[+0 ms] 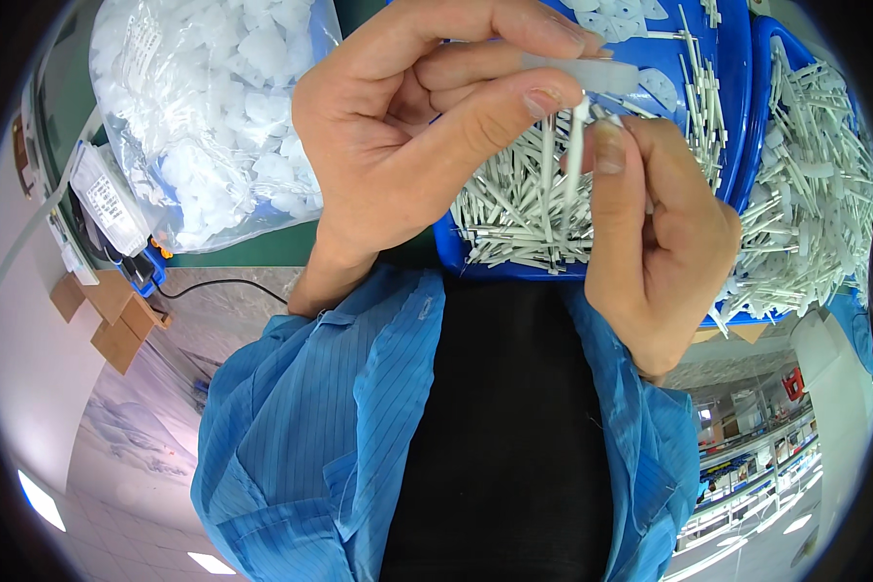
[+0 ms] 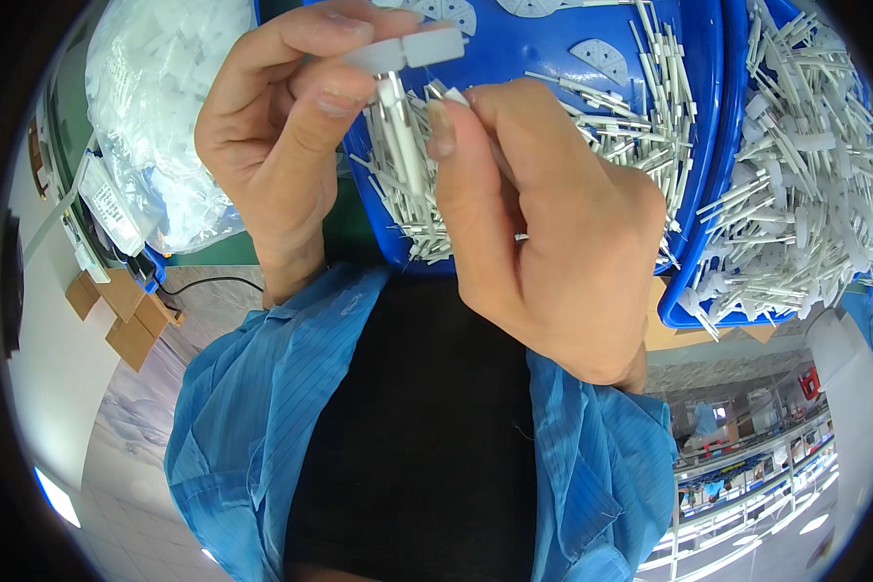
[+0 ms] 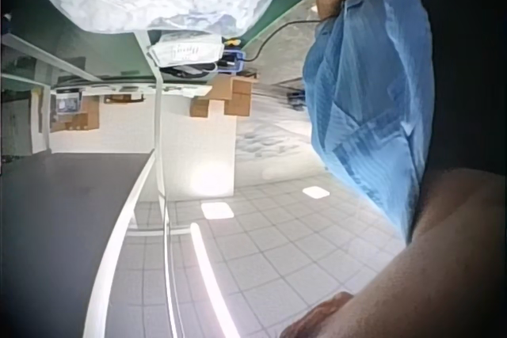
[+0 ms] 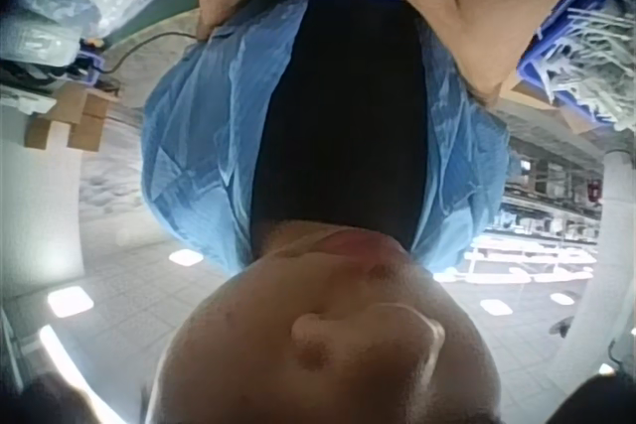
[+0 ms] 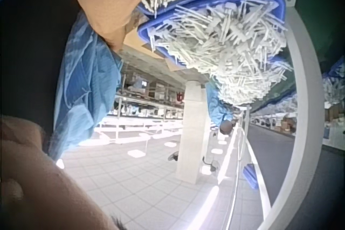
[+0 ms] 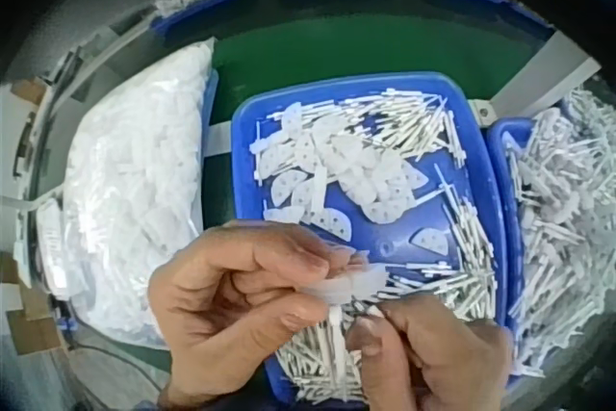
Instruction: Assembling white plastic components by inserting small pins into pre-drilled holes at a workstation.
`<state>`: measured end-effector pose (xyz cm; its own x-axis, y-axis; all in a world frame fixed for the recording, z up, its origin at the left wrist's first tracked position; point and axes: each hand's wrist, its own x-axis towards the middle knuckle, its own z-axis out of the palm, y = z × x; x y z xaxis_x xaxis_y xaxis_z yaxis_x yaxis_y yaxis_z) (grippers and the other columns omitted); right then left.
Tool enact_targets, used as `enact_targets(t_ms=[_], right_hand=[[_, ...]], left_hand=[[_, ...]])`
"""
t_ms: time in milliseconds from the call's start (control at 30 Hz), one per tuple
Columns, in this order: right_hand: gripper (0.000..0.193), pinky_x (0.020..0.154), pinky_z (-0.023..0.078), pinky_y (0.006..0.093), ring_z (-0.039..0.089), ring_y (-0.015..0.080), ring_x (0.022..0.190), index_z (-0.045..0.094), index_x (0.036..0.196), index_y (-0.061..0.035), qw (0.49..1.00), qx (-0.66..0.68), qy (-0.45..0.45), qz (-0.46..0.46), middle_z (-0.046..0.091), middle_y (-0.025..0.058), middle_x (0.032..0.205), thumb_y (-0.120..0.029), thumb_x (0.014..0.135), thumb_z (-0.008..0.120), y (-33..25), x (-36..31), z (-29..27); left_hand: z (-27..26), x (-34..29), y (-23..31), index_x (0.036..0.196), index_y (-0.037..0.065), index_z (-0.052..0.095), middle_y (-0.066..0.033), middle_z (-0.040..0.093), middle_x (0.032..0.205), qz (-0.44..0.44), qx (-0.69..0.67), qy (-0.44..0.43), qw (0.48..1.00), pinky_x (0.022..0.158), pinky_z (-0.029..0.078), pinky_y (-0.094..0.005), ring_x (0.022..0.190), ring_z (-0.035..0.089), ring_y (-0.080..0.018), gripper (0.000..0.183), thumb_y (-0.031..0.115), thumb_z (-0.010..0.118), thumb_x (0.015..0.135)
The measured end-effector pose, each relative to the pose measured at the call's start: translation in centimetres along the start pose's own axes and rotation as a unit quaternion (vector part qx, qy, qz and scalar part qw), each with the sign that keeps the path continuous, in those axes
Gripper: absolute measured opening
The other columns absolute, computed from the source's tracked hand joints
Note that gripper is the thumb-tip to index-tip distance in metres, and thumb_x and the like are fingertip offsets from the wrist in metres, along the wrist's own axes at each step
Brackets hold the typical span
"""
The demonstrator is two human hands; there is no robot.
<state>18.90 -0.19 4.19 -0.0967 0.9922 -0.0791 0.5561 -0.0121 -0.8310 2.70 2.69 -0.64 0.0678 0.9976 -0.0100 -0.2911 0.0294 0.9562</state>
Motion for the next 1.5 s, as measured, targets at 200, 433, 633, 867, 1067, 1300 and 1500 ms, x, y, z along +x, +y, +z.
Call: enact_targets(t_ms=[200,433,633,867,1067,1300,1500], right_hand=[[0.015,0.052,0.03,0.0181,0.041,0.0014,0.058,0.064,0.091,0.0,0.995,0.065,-0.049,0.056,0.059,-0.0002,0.07,-0.008,0.098,0.054,-0.2,0.3,-1.2],[0.015,0.057,0.034,0.0181,0.045,0.0051,0.062,0.061,0.097,0.0011,0.996,0.033,-0.034,-0.08,0.06,0.001,0.078,-0.01,0.098,0.051,1.3,0.8,-0.9],[0.024,0.056,0.033,0.0188,0.041,0.0045,0.062,0.06,0.097,0.0029,0.955,0.281,-0.075,-0.056,0.053,0.0002,0.075,-0.019,0.098,0.051,2.4,0.4,0.1],[0.023,0.066,0.05,0.0285,0.063,0.0206,0.072,0.062,0.102,0.0032,0.965,-0.057,0.094,-0.237,0.064,0.0127,0.086,-0.018,0.096,0.056,1.8,-0.5,1.4],[0.019,0.073,0.049,0.0352,0.06,0.0244,0.08,0.061,0.101,0.0017,0.967,0.077,0.044,-0.24,0.062,0.0163,0.095,-0.015,0.096,0.053,3.8,0.1,1.9],[0.02,0.069,0.042,0.0318,0.052,0.0216,0.078,0.063,0.101,0.0016,0.964,-0.008,-0.02,-0.265,0.056,0.0136,0.089,-0.014,0.089,0.058,3.3,1.7,-1.4],[0.033,0.057,0.043,0.0233,0.056,0.0128,0.065,0.063,0.103,0.0052,0.985,0.035,0.037,-0.165,0.066,0.012,0.084,-0.025,0.095,0.054,2.0,-0.2,1.2]], left_hand=[[0.2,-0.2,-0.2,0.098,-0.005,0.061,-0.0202,0.063,0.099,0.01,0.017,-0.014,1.0,0.072,0.058,-0.0303,0.082,0.067,-0.0229,0.034,0.01,0.081,0.074],[-1.2,-0.2,-0.2,0.095,-0.004,0.061,-0.0211,0.063,0.099,0.038,0.048,-0.048,0.997,0.071,0.058,-0.0311,0.082,0.068,-0.0236,0.035,0.011,0.083,0.072],[-2.2,-0.1,-0.7,0.094,-0.004,0.061,-0.0209,0.063,0.097,0.13,0.067,-0.088,0.985,0.069,0.057,-0.0304,0.08,0.067,-0.0227,0.038,0.018,0.084,0.072],[-2.8,0.8,-1.6,0.093,-0.003,0.062,-0.0199,0.065,0.093,0.317,0.093,-0.179,0.927,0.068,0.059,-0.0314,0.078,0.069,-0.026,0.038,0.024,0.081,0.074],[-1.6,2.5,0.8,0.094,-0.003,0.065,-0.0216,0.067,0.093,0.292,0.088,-0.223,0.926,0.07,0.06,-0.0339,0.08,0.071,-0.0301,0.039,0.013,0.086,0.065],[-1.8,1.8,1.5,0.094,-0.006,0.066,-0.0197,0.069,0.091,0.272,0.213,-0.23,0.91,0.075,0.059,-0.0323,0.082,0.071,-0.0291,0.045,0.008,0.087,0.057],[-1.5,1.2,0.4,0.089,-0.004,0.063,-0.0209,0.068,0.092,0.435,0.279,-0.213,0.829,0.075,0.06,-0.0419,0.087,0.07,-0.0359,0.026,0.01,0.077,0.073]])
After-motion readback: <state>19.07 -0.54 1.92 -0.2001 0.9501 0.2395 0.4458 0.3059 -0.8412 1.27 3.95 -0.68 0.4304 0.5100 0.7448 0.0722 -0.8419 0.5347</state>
